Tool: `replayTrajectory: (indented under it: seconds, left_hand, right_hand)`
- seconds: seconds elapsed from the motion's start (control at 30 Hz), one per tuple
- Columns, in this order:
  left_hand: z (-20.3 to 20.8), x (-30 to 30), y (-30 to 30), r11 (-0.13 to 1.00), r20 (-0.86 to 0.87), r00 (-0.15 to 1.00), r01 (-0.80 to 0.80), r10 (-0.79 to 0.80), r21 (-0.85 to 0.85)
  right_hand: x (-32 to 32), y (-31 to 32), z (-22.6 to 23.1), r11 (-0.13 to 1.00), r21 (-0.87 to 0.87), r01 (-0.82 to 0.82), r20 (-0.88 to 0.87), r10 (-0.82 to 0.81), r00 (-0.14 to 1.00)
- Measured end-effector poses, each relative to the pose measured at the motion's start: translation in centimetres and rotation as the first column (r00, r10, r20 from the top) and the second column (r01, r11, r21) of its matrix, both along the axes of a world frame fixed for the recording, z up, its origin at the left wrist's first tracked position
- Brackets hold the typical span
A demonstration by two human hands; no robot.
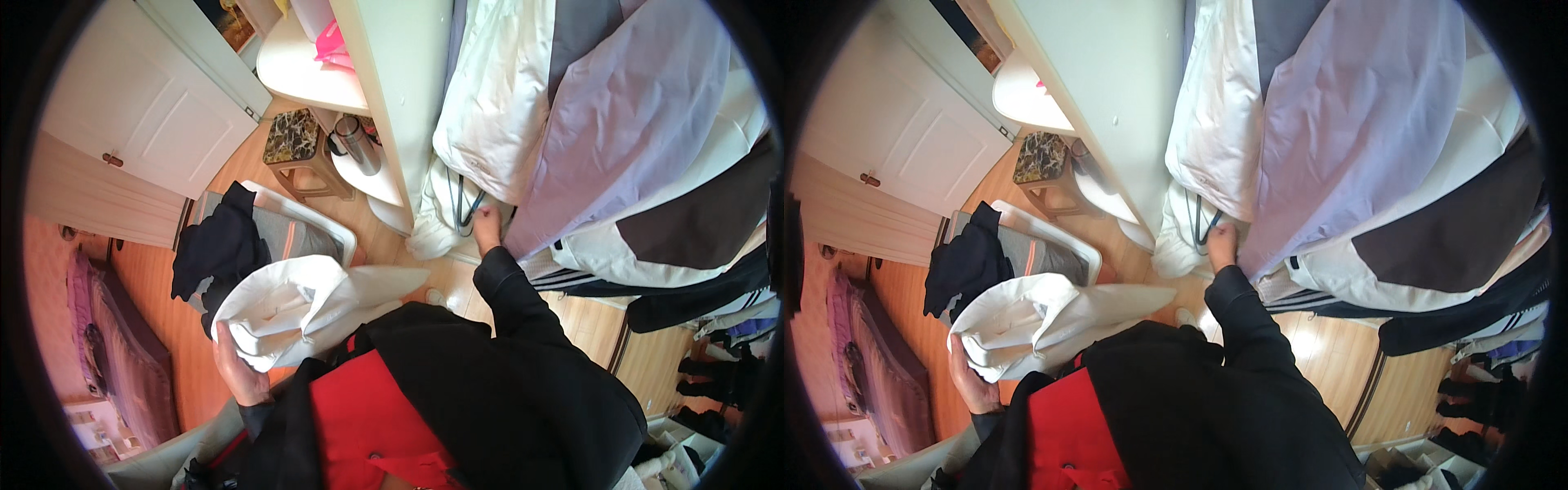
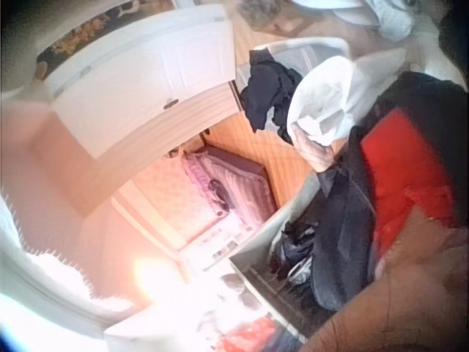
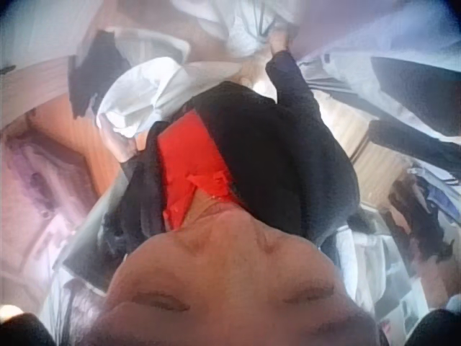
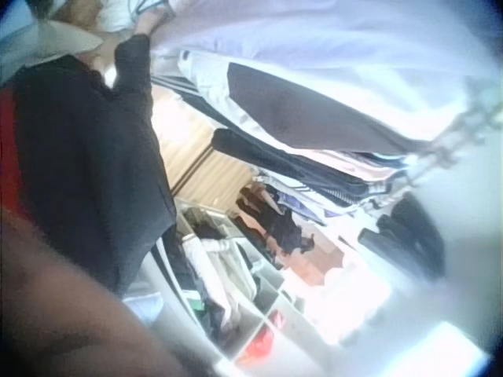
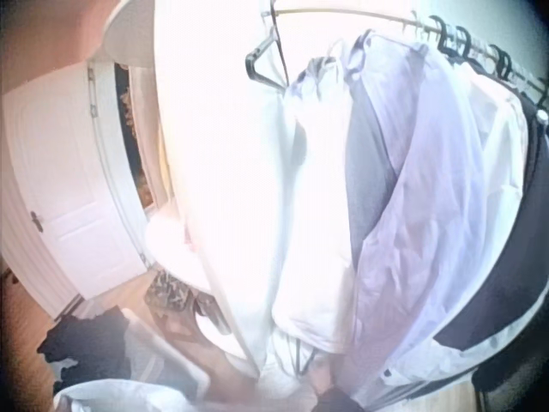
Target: The person removes a light purple jacket from a closet shelf and places it on a clothing rack. They then pick up a white jacket, place it on a hanger, and hang it on the rack. Next, they pick up a black garment, place it on a blue hanger, and hang it on the rack. Finally, they pick up a pair of black shorts, place them on a black hanger, and hang them on the rack.
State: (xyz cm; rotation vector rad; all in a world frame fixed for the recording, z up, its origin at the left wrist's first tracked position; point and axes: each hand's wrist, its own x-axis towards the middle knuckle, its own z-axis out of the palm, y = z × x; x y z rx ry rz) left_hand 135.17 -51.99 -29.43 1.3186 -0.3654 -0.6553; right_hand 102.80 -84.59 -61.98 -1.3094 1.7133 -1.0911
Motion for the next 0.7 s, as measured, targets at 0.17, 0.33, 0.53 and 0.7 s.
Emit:
replayTrajectory:
  seconds: [0.17,0.33,0.53,0.7]
  left_hand:
    - [0.8,-1.2,-0.3,0.998,0.041,0.998,0.056,-0.055,-0.014]
    - [0.6,-1.3,-0.8,0.994,0.058,0.996,0.079,-0.075,-0.073]
    - [-0.1,-0.4,-0.3,0.994,0.041,0.998,0.051,-0.047,-0.096]
    - [-0.1,0.4,-0.2,0.99,0.027,0.996,0.086,-0.083,-0.109]
  right_hand:
    - [-1.7,-2.8,-5.8,0.973,0.202,-0.108,-0.37,0.178,0.912]
    - [1.4,-1.9,-4.8,0.898,0.38,-0.22,0.323,0.094,0.942]
    - [2.4,-0.1,-0.8,0.871,0.431,-0.235,0.446,0.021,0.895]
    - [2.0,-0.4,0.4,0.887,0.43,-0.169,0.448,-0.046,0.893]
